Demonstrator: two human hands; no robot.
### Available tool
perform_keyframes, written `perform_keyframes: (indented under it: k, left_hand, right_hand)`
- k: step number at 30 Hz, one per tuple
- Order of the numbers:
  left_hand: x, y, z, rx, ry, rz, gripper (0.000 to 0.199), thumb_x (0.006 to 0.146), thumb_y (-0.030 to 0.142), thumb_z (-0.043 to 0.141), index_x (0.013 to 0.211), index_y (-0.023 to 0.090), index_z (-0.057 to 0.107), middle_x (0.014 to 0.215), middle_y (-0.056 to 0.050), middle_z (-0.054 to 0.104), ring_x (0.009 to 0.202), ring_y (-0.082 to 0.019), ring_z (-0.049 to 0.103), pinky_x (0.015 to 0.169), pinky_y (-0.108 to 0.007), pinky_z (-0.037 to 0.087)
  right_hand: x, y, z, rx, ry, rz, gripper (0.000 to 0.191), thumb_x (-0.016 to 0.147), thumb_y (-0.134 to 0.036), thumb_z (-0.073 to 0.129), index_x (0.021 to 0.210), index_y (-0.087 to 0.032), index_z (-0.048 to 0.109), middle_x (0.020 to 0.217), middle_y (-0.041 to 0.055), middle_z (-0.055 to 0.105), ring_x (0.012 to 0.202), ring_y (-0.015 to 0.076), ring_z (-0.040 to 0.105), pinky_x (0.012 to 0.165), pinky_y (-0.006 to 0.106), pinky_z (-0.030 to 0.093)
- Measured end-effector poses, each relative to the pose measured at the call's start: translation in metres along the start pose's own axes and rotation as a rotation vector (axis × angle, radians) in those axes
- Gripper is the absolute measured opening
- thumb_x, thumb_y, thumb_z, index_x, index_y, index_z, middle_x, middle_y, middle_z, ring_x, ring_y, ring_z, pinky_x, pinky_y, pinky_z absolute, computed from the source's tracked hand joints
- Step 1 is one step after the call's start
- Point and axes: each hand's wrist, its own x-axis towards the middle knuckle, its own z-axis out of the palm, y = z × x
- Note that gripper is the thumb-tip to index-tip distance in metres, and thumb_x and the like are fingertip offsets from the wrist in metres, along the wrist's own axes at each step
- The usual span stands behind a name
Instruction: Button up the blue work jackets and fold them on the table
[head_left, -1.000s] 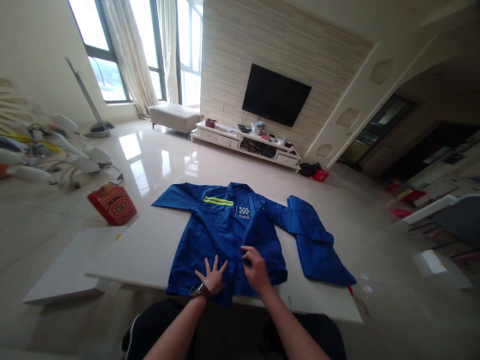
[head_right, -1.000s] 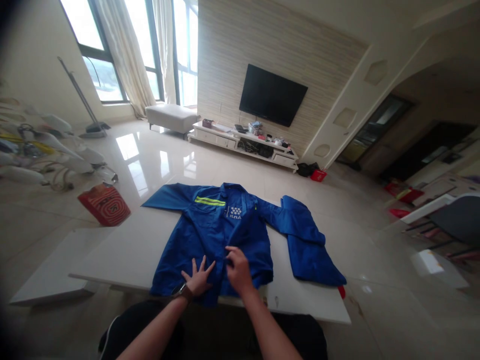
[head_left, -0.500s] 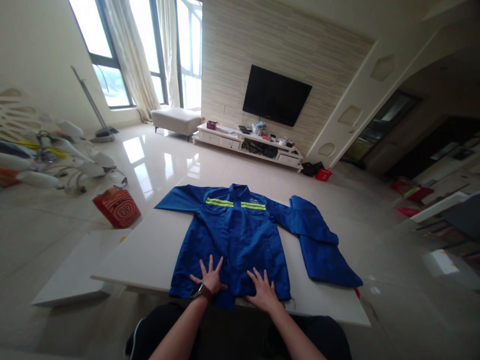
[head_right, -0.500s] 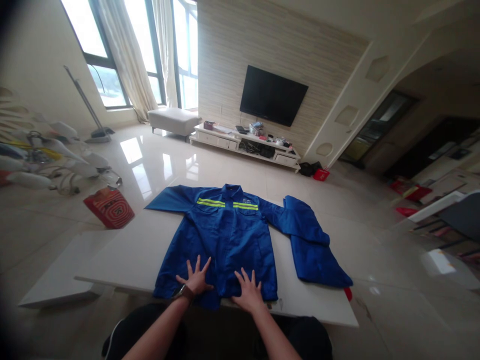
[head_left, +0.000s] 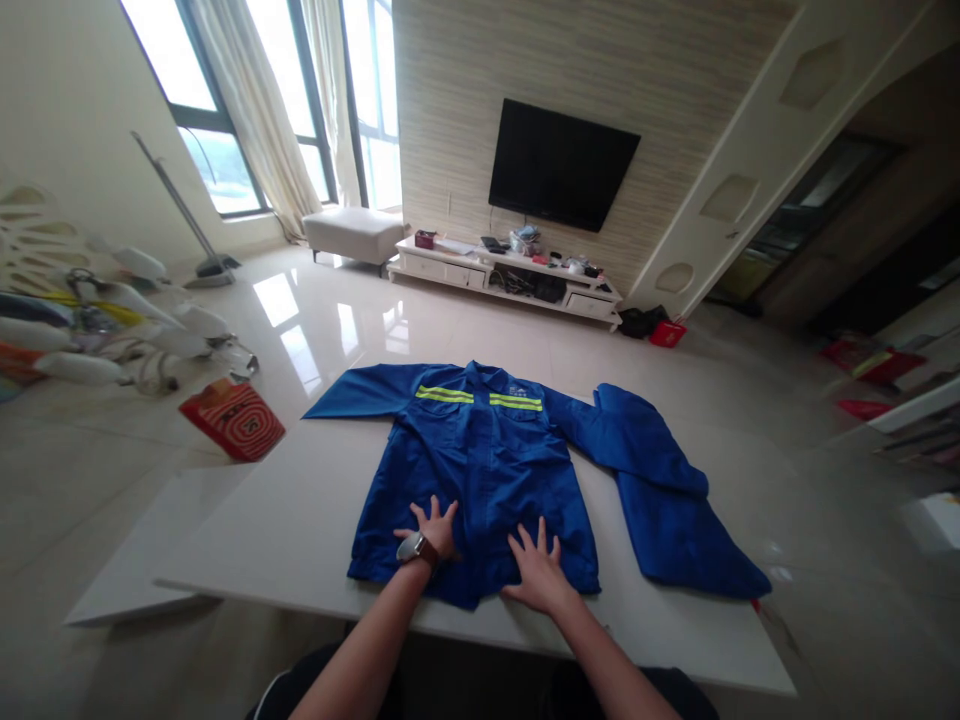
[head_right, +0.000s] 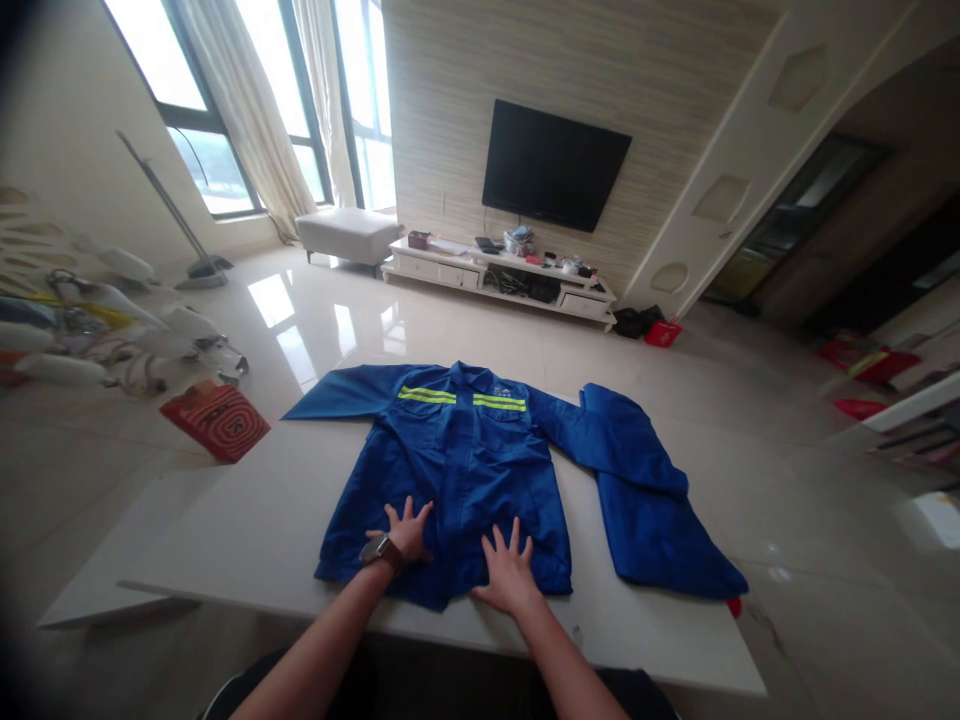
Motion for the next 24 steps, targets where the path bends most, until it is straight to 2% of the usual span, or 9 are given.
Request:
perform_keyframes:
  k: [4,6,9,11,13,16,19,22,24]
  left_hand:
    - [-0.006,0.02,-0.023,0.031,0.127,0.048,0.08,0.074,0.028,0.077,0.149,0.029,0.048,0.159,-0.019,0.04,0.144,-0.043,0.037,0.103,-0.075,0.037]
    - [-0.009,0.027,-0.029,0.052,0.142,0.105,0.063,0.08,0.022,0.068,0.141,0.024,0.054,0.148,-0.019,0.05,0.136,-0.039,0.045,0.101,-0.067,0.043]
    - [-0.008,0.031,-0.036,0.035,0.088,0.206,0.045,0.086,0.025,0.062,0.131,0.024,0.061,0.138,-0.017,0.057,0.13,-0.037,0.05,0.1,-0.059,0.046]
    - [-0.003,0.032,-0.04,-0.052,0.052,0.24,0.036,0.089,0.03,0.059,0.124,0.025,0.064,0.133,-0.015,0.06,0.126,-0.035,0.054,0.1,-0.054,0.047]
    - [0.002,0.035,-0.044,-0.215,0.001,0.292,0.031,0.091,0.032,0.056,0.119,0.023,0.066,0.124,-0.012,0.066,0.117,-0.03,0.061,0.098,-0.045,0.049]
    - [-0.001,0.051,-0.05,-0.566,-0.153,0.371,0.036,0.095,0.041,0.049,0.12,0.019,0.065,0.104,-0.008,0.071,0.093,-0.022,0.067,0.08,-0.032,0.053]
    - [-0.014,0.071,-0.055,-0.85,-0.227,0.418,0.047,0.093,0.052,0.052,0.123,0.017,0.062,0.098,-0.005,0.071,0.082,-0.018,0.065,0.066,-0.026,0.051]
    - [-0.023,0.079,-0.056,-0.981,-0.188,0.484,0.045,0.09,0.048,0.058,0.123,0.018,0.061,0.103,-0.005,0.07,0.085,-0.016,0.064,0.068,-0.024,0.05]
    - [-0.023,0.075,-0.053,-0.96,-0.139,0.486,0.042,0.089,0.048,0.059,0.119,0.018,0.06,0.101,-0.004,0.069,0.086,-0.017,0.066,0.069,-0.025,0.051]
  right_hand:
    - [0.015,-0.026,0.006,-0.016,0.054,-0.255,0.119,0.072,-0.068,0.075,0.166,-0.016,0.022,0.173,0.0182,0.013,0.159,0.042,-0.005,0.123,0.062,0.014]
    - [0.018,-0.04,0.012,0.0,0.064,-0.281,0.121,0.073,-0.07,0.075,0.165,-0.013,0.022,0.172,0.0222,0.012,0.159,0.0422,0.0,0.122,0.06,0.018]
    - [0.015,-0.051,0.007,0.049,0.096,-0.256,0.099,0.084,-0.062,0.069,0.161,-0.01,0.034,0.17,0.0247,0.017,0.158,0.0418,0.007,0.12,0.058,0.024]
    - [0.011,-0.05,-0.009,0.109,0.112,-0.295,0.067,0.091,-0.051,0.065,0.147,-0.015,0.054,0.167,0.0205,0.03,0.157,0.0405,0.014,0.117,0.057,0.029]
    - [0.01,-0.044,-0.028,0.19,0.146,-0.332,0.032,0.096,-0.037,0.058,0.121,-0.021,0.071,0.155,0.0131,0.051,0.151,0.035,0.03,0.113,0.05,0.035]
    - [0.014,-0.031,-0.048,0.34,0.228,-0.279,0.021,0.097,-0.025,0.054,0.094,-0.022,0.075,0.121,0.0075,0.071,0.121,0.0239,0.057,0.101,0.037,0.043]
    - [0.019,-0.019,-0.056,0.475,0.348,-0.172,0.018,0.095,-0.022,0.054,0.094,-0.019,0.071,0.104,0.0072,0.073,0.102,0.0207,0.063,0.091,0.031,0.046]
    - [0.016,-0.01,-0.059,0.535,0.427,-0.164,0.016,0.095,-0.021,0.051,0.092,-0.019,0.066,0.095,0.0057,0.07,0.092,0.0189,0.063,0.083,0.028,0.046]
    - [0.009,-0.007,-0.059,0.501,0.404,-0.204,0.015,0.094,-0.019,0.051,0.085,-0.019,0.063,0.089,0.0042,0.068,0.086,0.018,0.062,0.079,0.028,0.044]
